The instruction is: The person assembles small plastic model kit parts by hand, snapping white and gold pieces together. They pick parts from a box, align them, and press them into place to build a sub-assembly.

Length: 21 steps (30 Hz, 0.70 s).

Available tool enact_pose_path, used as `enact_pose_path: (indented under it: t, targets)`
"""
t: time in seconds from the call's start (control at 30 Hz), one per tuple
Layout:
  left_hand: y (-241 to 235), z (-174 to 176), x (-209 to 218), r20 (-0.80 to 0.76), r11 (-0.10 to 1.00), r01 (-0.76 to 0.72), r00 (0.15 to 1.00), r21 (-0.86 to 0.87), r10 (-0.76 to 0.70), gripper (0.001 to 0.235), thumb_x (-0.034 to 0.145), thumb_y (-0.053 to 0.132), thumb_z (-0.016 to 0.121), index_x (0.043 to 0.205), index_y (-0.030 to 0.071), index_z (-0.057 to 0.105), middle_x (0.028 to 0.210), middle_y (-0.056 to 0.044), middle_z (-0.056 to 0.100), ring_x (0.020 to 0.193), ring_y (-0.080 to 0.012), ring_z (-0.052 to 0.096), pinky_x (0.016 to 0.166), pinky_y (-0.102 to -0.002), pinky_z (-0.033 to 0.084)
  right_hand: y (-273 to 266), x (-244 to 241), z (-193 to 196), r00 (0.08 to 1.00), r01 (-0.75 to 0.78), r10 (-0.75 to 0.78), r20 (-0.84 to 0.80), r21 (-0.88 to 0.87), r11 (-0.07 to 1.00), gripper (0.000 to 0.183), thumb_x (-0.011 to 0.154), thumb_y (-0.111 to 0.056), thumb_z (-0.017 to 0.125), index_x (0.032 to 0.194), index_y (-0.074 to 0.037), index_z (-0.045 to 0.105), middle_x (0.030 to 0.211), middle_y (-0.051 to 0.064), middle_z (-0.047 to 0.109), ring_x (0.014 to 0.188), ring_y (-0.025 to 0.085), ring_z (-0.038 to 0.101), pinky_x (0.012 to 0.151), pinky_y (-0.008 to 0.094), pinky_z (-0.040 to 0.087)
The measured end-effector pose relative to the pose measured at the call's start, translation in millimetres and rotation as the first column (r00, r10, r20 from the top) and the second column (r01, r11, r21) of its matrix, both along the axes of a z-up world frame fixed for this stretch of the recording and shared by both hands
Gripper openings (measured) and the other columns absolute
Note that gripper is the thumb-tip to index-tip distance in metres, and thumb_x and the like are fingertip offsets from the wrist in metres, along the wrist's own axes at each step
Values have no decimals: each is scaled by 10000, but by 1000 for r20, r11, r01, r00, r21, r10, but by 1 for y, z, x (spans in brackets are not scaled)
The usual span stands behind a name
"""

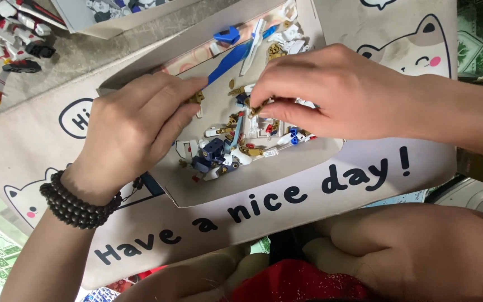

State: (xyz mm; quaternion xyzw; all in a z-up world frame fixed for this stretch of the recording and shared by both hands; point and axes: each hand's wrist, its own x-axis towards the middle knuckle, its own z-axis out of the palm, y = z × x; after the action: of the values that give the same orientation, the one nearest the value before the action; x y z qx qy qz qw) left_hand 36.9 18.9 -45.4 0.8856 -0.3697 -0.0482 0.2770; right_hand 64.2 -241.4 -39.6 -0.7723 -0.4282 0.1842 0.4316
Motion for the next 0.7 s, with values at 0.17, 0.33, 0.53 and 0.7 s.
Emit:
enact_pose_path:
  t: [0.17, 0.33, 0.53, 0.7]
  targets:
    - [-4, 3, 2, -22, 1000, -11, 1000, -1, 11, 218, 890, -19, 654, 1107, -46, 656, 921, -127, 662, 637, -227, 563, 569, -323, 439, 0, -2, -5, 999, 14, -18, 49, 62, 998, 198, 834, 73, 645, 1031, 56, 631, 792, 106, 651, 496, 175, 511, 462, 314, 392]
    - [-7, 3, 2, -31, 1000, -18, 999, -3, 18, 167, 892, -7, 645, 1055, -33, 668, 924, -103, 676, 710, -237, 605, 613, -327, 453, 0, -2, -8, 999, 15, -18, 34, 89, 996, 200, 832, 89, 635, 1030, 59, 627, 742, 102, 634, 476, 174, 492, 435, 312, 367]
    - [-5, 2, 2, -57, 1000, -4, 998, -22, 2, 183, 868, 0, 662, 1044, -53, 665, 902, -111, 671, 689, -233, 602, 600, -319, 448, 1, -3, -8, 998, 56, -56, -12, 70, 996, 292, 827, 91, 635, 1111, 46, 579, 817, 101, 686, 493, 161, 562, 437, 297, 415]
    - [-4, -1, 2, -49, 1000, 5, 999, 16, -4, 189, 865, 61, 684, 1027, -35, 678, 840, -83, 659, 633, -200, 584, 566, -300, 435, 0, -2, -11, 999, 33, -31, -20, 73, 997, 354, 811, 129, 581, 1154, 41, 572, 854, 108, 653, 607, 160, 602, 495, 274, 440]
